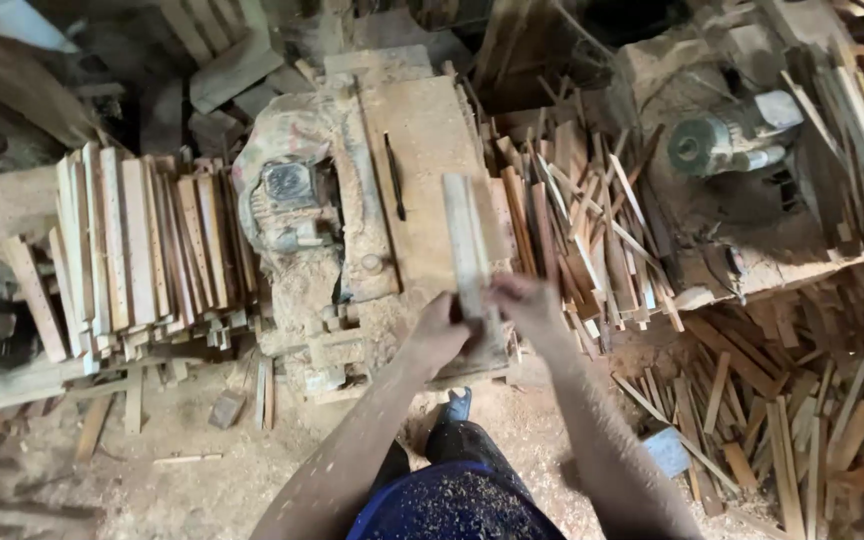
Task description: Feeding wooden strips through a table saw to trim them to size
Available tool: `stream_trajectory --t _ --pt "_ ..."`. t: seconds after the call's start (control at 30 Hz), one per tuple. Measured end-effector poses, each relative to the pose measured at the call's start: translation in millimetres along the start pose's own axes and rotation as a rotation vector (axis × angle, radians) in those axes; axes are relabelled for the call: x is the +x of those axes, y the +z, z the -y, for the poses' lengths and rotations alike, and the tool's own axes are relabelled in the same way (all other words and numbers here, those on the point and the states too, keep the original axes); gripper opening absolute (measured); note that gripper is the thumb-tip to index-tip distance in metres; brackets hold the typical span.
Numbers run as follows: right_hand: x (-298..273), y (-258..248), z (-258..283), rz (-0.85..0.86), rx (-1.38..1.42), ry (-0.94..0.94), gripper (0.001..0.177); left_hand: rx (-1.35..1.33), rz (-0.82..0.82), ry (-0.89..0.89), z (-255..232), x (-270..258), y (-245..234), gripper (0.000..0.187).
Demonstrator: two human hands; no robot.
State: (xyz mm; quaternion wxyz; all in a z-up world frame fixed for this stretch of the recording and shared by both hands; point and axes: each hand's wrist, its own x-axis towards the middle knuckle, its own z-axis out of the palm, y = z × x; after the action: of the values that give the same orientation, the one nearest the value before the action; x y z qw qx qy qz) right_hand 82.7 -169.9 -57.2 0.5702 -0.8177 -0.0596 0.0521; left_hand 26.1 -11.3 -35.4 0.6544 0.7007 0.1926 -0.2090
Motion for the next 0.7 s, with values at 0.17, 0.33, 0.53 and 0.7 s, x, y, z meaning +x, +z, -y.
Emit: stream_trajectory --t 0.17,0.33,0.53,0.7 --pt "38.6 -70.1 12.5 -0.239 -0.313 -0.336 0.009 -0.130 0.076 0.091 -29.3 32.8 28.1 0.036" --pt "27.2 -50.4 6.9 -0.044 0.029 0.126 0.029 -0.171 0.096 0.080 -42.3 13.9 19.1 0.033" --pt "40.9 34.4 5.9 0.213 0.276 0.242 0.041 -0.029 -0.133 0.103 -23.2 -8.6 -46.0 0.039" --pt "42.6 135.9 52.9 0.413 0.301 0.213 0.048 0.337 -0.430 -0.029 -8.5 -47.5 -114.4 0.064"
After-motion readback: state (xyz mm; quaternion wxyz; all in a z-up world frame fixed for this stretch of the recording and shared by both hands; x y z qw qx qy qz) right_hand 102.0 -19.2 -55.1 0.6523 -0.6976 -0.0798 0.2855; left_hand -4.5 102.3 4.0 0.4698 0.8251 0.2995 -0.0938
